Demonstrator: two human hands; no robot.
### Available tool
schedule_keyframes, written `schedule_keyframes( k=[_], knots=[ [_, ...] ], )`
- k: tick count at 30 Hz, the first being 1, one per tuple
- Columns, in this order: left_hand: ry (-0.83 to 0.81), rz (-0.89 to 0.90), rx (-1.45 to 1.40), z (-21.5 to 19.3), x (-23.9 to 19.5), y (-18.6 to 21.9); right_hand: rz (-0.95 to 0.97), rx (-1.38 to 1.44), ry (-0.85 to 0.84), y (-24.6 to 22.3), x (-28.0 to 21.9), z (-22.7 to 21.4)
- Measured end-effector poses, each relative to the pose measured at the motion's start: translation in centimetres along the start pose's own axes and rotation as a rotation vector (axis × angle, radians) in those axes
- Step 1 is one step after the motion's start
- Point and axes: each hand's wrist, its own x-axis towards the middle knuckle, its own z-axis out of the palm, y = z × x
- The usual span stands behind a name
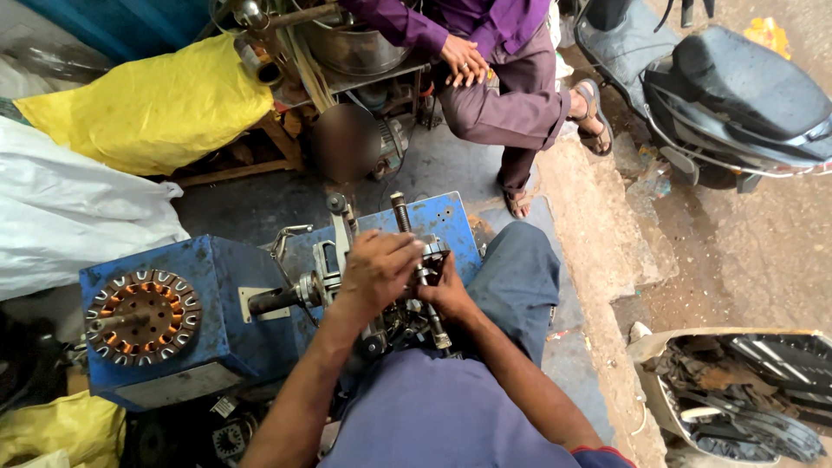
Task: The person repairs a motor component by inserting and aligning small mechanical parts into the central assembly.
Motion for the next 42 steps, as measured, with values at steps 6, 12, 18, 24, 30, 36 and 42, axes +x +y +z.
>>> schedule_keyframes(
  k=[6, 12, 18, 24, 30, 36, 42],
  knots=[
    [0.081, -0.117, -0.076, -0.6, -3.4, -0.8, -0.003, -0.013, -0.007, 0.1, -0.2, 0.1],
    [0.012, 0.041, 0.096, 2.2, 0.1, 1.6, 0.004, -0.089, -0.028, -0.4, -0.2, 0.0],
    [-0.031, 0.04, 0.103, -0.5, -0.7, 0.6, -0.035, -0.059, -0.008, -1.3, -0.5, 0.7],
    [0.019, -0.033, 0.013, -1.1, -3.6, -0.7, -0.011, -0.128, 0.045, -2.0, -0.8, 1.2],
    [0.02, 0.088, -0.001, 1.5, -0.4, 0.3, -0.006, -0.091, 0.052, -1.4, -0.6, 1.0],
    [-0.023, 0.074, 0.037, 0.4, -0.8, -0.1, -0.063, -0.021, -0.016, -1.7, -0.7, 1.0],
    [0.03, -0.068, -0.058, -0.7, -3.3, -0.6, -0.119, -0.107, 0.002, -2.2, -0.9, 1.4]
  ],
)
